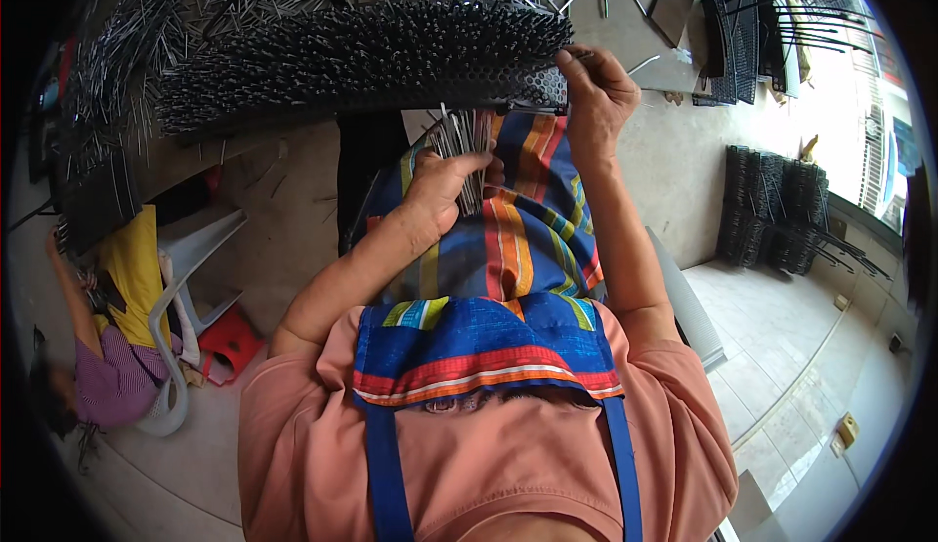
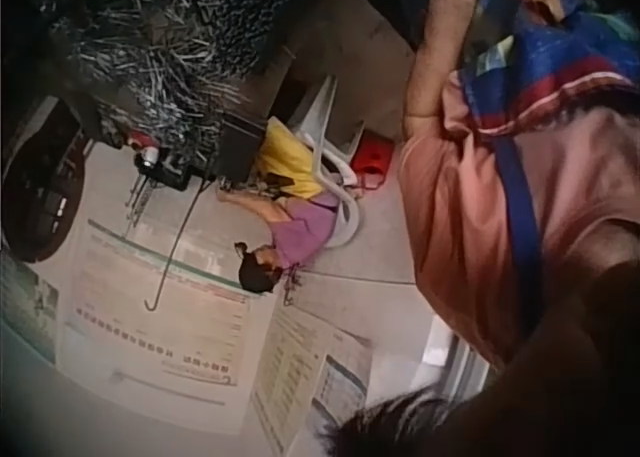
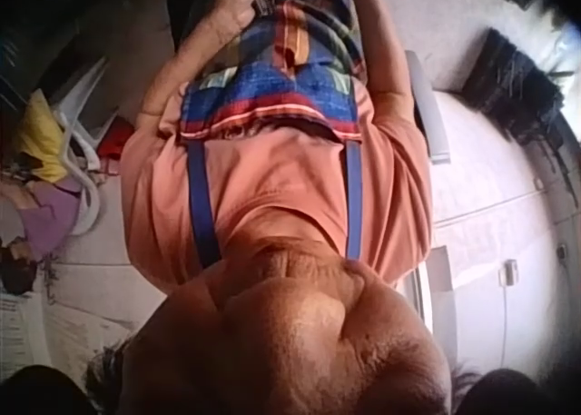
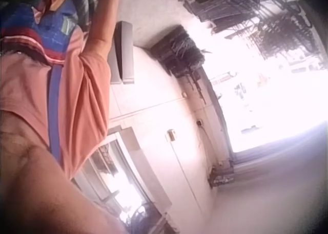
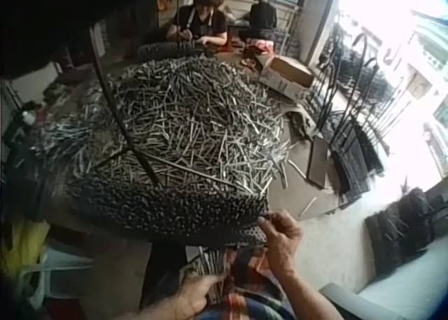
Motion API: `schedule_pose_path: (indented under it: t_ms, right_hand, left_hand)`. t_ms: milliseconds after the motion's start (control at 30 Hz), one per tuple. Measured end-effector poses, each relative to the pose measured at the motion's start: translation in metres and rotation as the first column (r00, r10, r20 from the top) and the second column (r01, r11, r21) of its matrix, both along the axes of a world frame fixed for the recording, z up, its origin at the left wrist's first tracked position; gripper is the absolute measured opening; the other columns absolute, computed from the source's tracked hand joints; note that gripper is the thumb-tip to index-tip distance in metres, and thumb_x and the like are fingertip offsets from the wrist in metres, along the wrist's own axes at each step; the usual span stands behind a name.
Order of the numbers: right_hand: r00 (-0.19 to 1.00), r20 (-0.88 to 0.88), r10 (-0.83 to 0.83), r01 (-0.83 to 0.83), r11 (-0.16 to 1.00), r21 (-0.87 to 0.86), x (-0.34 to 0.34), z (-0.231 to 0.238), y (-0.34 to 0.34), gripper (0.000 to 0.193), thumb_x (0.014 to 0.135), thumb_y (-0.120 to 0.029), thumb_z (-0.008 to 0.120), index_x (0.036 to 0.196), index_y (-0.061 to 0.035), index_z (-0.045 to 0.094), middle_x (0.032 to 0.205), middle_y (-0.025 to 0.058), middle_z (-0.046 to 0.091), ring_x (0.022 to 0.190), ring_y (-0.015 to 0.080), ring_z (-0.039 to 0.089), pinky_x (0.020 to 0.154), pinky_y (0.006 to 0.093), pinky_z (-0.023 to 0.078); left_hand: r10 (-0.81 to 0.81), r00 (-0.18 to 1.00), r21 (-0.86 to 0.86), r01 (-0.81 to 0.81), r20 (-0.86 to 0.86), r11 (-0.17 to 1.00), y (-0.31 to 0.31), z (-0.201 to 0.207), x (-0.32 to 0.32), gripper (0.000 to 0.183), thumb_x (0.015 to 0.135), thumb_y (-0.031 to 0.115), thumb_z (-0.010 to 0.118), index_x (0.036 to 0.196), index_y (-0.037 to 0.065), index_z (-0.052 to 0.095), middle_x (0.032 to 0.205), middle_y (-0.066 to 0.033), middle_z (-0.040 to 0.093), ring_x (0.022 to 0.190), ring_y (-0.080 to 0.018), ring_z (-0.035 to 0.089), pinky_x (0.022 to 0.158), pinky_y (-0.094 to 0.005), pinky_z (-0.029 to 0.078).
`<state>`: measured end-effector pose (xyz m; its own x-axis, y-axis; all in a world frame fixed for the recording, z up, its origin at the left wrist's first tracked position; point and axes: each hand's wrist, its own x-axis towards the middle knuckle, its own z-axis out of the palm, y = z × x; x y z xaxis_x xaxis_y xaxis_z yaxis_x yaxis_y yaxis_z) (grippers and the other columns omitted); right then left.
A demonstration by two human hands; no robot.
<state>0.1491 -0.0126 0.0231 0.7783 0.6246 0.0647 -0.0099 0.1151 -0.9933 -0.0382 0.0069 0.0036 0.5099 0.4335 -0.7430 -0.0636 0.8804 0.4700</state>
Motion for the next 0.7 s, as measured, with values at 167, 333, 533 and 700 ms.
schedule_pose_path:
  t_ms: [167,333,533,700]
  right_hand:
    - [0.904,0.427,0.018,0.015,0.997,-0.073,0.007,-0.012,0.004,0.009,0.077,0.006,0.072,0.083,0.0,0.069,0.072,-0.0037,0.059,0.064,0.0015,0.047,0.056,0.0181,0.036]
    - [0.904,0.421,0.072,-0.021,0.992,-0.124,0.007,-0.005,0.003,0.011,0.072,0.004,0.075,0.081,0.001,0.069,0.071,0.0014,0.061,0.062,0.0059,0.051,0.056,0.0211,0.04]
    - [0.835,0.54,0.104,-0.015,0.986,-0.167,0.004,-0.007,0.008,0.011,0.071,0.004,0.075,0.081,0.0007,0.07,0.071,0.0043,0.062,0.061,0.0082,0.055,0.056,0.0225,0.043]
    - [0.808,0.572,0.141,-0.003,0.972,-0.234,-0.001,-0.008,0.007,0.009,0.074,0.004,0.074,0.082,0.0011,0.07,0.072,0.0008,0.062,0.061,0.0048,0.05,0.055,0.0205,0.04]
  left_hand:
    - [-0.098,0.993,0.026,0.097,0.07,0.995,-0.011,-0.006,-0.013,0.019,0.081,-0.007,0.061,0.098,-0.002,0.066,0.082,-0.0129,0.07,0.071,-0.0248,0.07,0.063,-0.0356,0.059]
    - [-0.185,0.98,0.105,0.177,0.073,0.978,-0.015,-0.004,-0.018,0.018,0.08,-0.009,0.061,0.097,-0.003,0.066,0.084,-0.0146,0.071,0.07,-0.0242,0.07,0.062,-0.035,0.059]
    - [-0.184,0.983,0.044,0.182,0.023,0.982,-0.009,0.002,-0.015,0.016,0.08,-0.008,0.063,0.095,-0.003,0.067,0.082,-0.0139,0.071,0.066,-0.0228,0.07,0.057,-0.0319,0.058]
    - [-0.039,0.998,0.098,0.035,0.044,0.995,-0.005,-0.004,-0.006,0.022,0.08,-0.008,0.063,0.1,-0.002,0.067,0.088,-0.0139,0.071,0.075,-0.0229,0.071,0.067,-0.0339,0.059]
